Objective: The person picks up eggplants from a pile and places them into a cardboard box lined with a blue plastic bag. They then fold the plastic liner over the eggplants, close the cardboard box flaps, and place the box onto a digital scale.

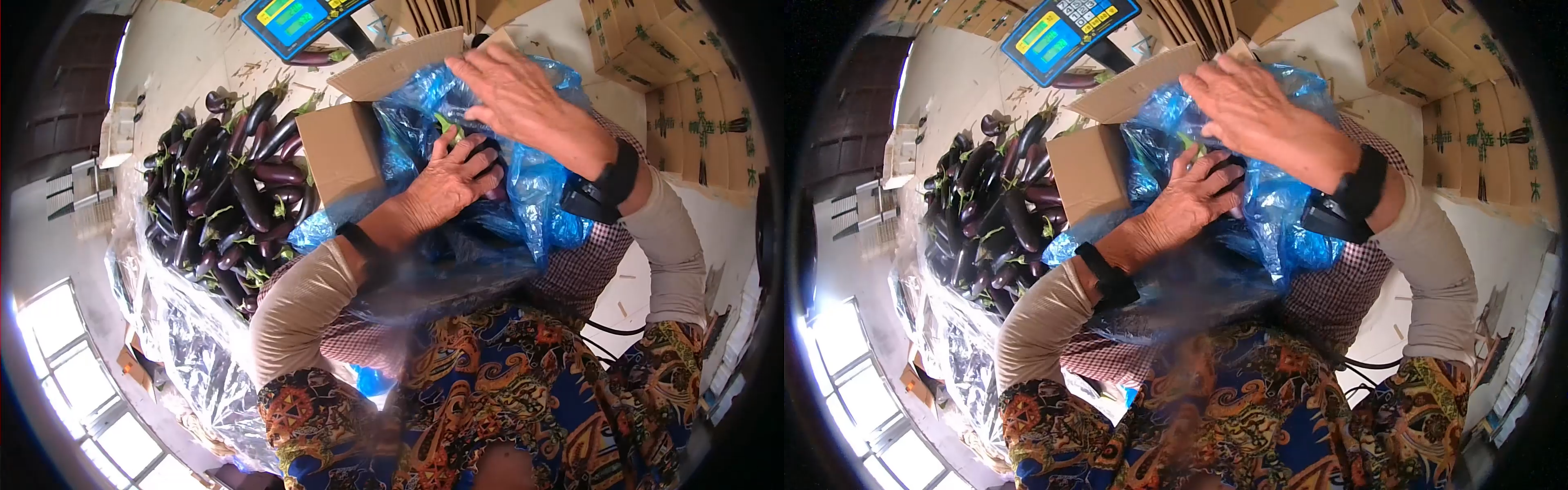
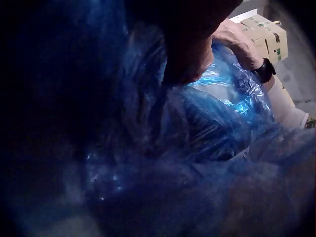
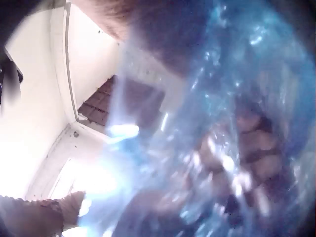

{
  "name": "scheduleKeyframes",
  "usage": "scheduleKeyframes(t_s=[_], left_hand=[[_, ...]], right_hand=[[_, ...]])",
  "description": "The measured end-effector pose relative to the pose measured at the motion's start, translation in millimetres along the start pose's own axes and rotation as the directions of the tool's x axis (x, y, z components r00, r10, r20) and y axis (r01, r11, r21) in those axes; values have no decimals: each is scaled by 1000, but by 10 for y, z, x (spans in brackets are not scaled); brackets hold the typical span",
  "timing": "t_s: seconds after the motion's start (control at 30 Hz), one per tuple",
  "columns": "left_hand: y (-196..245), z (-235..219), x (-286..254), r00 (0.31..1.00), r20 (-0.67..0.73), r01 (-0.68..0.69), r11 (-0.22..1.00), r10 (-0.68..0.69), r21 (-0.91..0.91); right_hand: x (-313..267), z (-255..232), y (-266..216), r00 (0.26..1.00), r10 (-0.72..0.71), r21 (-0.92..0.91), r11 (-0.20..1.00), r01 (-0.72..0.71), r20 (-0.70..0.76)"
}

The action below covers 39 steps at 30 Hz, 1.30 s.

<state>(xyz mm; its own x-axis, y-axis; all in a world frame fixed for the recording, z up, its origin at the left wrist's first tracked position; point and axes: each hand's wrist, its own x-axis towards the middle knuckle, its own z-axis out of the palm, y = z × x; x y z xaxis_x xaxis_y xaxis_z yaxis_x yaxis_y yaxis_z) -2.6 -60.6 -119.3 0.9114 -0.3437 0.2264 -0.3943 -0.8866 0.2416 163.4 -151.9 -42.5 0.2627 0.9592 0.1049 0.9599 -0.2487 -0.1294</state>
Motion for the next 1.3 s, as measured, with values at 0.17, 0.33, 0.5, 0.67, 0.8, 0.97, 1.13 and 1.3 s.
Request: scheduleKeyframes(t_s=[0.17,0.33,0.5,0.67,0.8,0.97,1.13,1.3], left_hand=[[100,-59,17,993,-15,117,986,-116,115],[189,-104,66,993,-13,120,992,-119,46],[194,-207,84,987,135,-101,992,89,82],[391,-121,56,985,137,-103,995,101,10],[386,-199,63,937,350,-23,999,13,24],[406,-336,64,963,67,-262,965,262,-8],[546,-386,227,913,185,-398,894,364,204],[374,-507,85,924,86,-374,927,372,2]], right_hand=[[305,100,50,937,77,-245,970,9,339],[355,11,384,951,271,487,857,-168,-149],[451,7,93,910,341,504,843,-186,-235],[505,-27,98,831,197,272,961,-58,-520],[515,-131,203,895,282,312,934,-173,-346],[532,112,370,801,243,252,960,-119,-548],[556,-5,187,844,223,413,911,-3,-487],[583,-341,446,849,456,755,646,-112,-265]])
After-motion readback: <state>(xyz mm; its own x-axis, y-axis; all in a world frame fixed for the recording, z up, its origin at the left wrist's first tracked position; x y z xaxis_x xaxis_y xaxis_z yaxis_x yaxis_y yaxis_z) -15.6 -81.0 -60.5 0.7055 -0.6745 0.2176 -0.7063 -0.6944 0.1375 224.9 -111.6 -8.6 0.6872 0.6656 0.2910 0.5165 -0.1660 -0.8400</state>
